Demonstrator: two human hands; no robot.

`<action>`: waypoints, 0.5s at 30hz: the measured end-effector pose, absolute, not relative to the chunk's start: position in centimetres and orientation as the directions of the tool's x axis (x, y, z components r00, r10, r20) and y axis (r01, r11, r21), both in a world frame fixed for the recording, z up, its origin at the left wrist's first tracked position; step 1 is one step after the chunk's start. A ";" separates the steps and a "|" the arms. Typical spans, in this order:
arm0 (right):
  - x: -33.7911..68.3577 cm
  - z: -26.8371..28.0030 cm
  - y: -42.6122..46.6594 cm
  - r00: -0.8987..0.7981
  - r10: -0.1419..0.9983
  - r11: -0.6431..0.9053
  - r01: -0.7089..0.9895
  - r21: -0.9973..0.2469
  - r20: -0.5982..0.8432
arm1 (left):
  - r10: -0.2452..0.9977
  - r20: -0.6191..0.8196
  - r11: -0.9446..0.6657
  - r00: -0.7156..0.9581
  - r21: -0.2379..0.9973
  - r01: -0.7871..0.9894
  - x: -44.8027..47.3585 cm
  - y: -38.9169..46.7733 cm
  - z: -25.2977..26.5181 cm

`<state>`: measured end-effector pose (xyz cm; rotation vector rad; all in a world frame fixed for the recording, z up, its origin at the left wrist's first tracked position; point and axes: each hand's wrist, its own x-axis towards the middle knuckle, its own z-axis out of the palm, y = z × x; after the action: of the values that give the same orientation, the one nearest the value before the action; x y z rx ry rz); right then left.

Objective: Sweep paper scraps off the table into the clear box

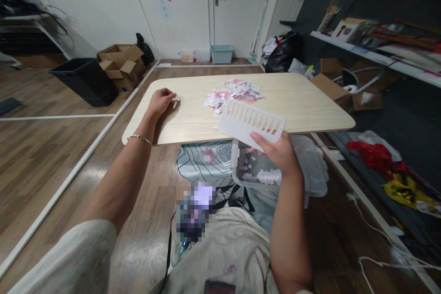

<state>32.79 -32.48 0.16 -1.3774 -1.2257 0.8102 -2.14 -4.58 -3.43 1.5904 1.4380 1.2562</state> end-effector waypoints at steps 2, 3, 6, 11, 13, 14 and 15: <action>32.8 0.2 -32.5 0.240 0.958 0.099 0.235 -0.967 0.156 | 0.972 0.230 -0.196 -0.055 0.911 0.363 -2.1 -4.6 -3.4; 32.8 0.2 -32.4 0.231 0.961 0.096 0.238 -0.967 0.152 | 0.971 0.233 -0.197 -0.054 0.909 0.367 -2.1 -4.6 -3.3; 32.7 0.0 -32.3 0.215 0.968 0.080 0.235 -0.969 0.132 | 0.969 0.241 -0.202 -0.059 0.905 0.375 -2.0 -4.7 -3.3; 32.8 -0.4 -31.9 0.310 0.938 0.082 0.235 -0.968 0.154 | 0.969 0.243 -0.209 -0.051 0.909 0.361 -2.1 -4.7 -3.4; 32.9 -0.4 -31.8 0.335 0.929 0.084 0.228 -0.970 0.159 | 0.968 0.245 -0.210 -0.051 0.907 0.365 -2.1 -4.7 -3.4; 32.9 -0.3 -31.8 0.341 0.927 0.085 0.220 -0.972 0.159 | 0.968 0.247 -0.212 -0.051 0.906 0.366 -2.1 -4.8 -3.4; 32.8 -0.3 -31.8 0.344 0.926 0.087 0.212 -0.973 0.158 | 0.967 0.250 -0.216 -0.049 0.906 0.364 -2.1 -4.8 -3.4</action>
<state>32.84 -31.84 -0.27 -1.4041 -1.1232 0.7473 -2.13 -4.79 -3.42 1.6186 1.4289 1.2668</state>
